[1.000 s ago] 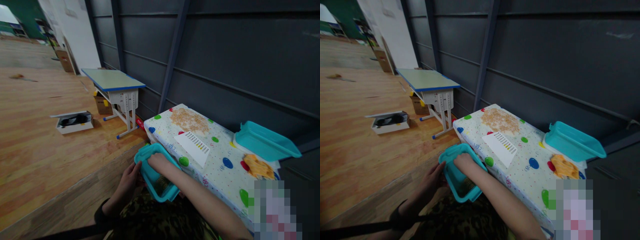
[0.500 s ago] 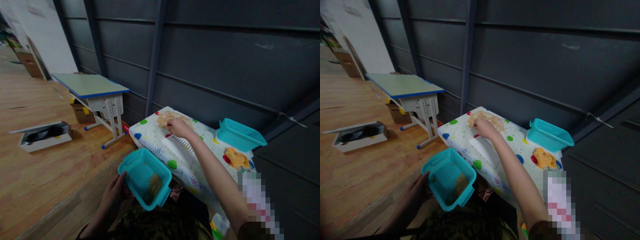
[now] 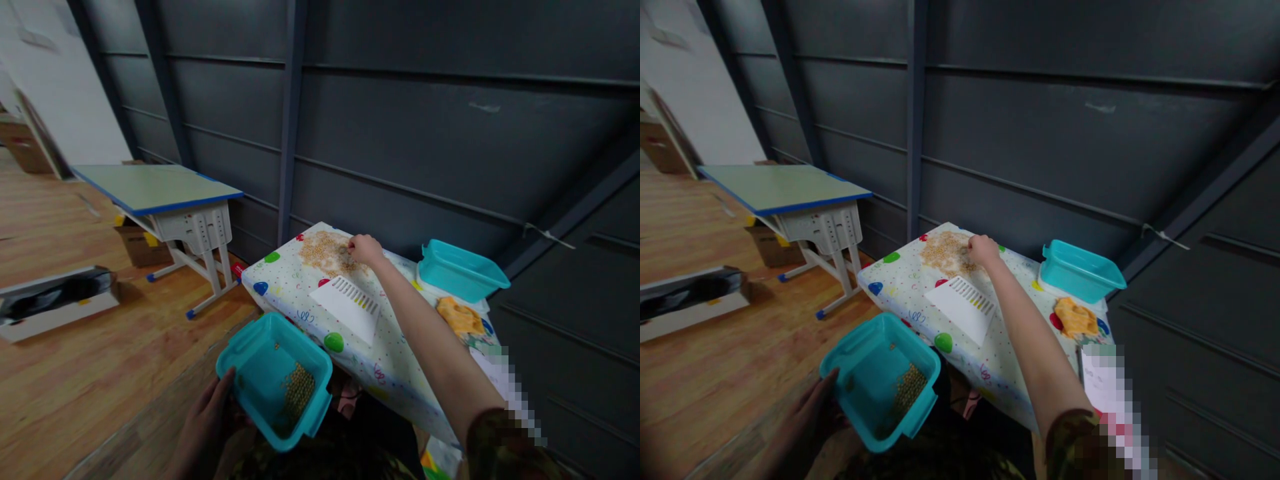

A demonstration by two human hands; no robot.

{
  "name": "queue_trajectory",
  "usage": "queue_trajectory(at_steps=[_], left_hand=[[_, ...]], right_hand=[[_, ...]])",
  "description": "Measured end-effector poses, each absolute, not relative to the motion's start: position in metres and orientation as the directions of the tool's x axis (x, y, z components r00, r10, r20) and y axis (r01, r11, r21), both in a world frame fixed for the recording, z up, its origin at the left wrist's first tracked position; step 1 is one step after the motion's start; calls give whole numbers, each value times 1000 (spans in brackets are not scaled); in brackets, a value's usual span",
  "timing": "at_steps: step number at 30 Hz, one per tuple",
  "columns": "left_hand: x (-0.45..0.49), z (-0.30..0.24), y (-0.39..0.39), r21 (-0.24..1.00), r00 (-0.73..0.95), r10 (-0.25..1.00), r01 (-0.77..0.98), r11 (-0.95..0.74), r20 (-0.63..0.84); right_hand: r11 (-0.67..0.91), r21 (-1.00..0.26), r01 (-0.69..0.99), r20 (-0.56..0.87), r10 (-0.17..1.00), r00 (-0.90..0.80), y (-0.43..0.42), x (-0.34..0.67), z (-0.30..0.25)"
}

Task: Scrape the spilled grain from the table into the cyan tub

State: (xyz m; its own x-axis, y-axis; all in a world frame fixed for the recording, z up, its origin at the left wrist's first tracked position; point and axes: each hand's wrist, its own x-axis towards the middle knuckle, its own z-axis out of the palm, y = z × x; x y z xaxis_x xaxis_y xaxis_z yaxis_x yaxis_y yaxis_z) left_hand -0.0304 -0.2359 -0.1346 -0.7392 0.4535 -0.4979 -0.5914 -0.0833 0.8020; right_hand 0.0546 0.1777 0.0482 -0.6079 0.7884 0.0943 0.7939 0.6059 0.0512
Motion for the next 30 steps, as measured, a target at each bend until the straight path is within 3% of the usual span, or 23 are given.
queue_trajectory(at_steps=[20,28,30], left_hand=[[-30,-123,-238,777,-702,493,-625,-79,-514],[-29,-130,-236,793,-739,459,-599,-111,-494],[-30,-128,-235,788,-731,466,-606,-105,-499]], right_hand=[[551,-102,828,82,834,-545,177,72,29],[584,-272,765,87,806,-585,134,92,34],[664,-440,605,159,720,-675,86,113,35]])
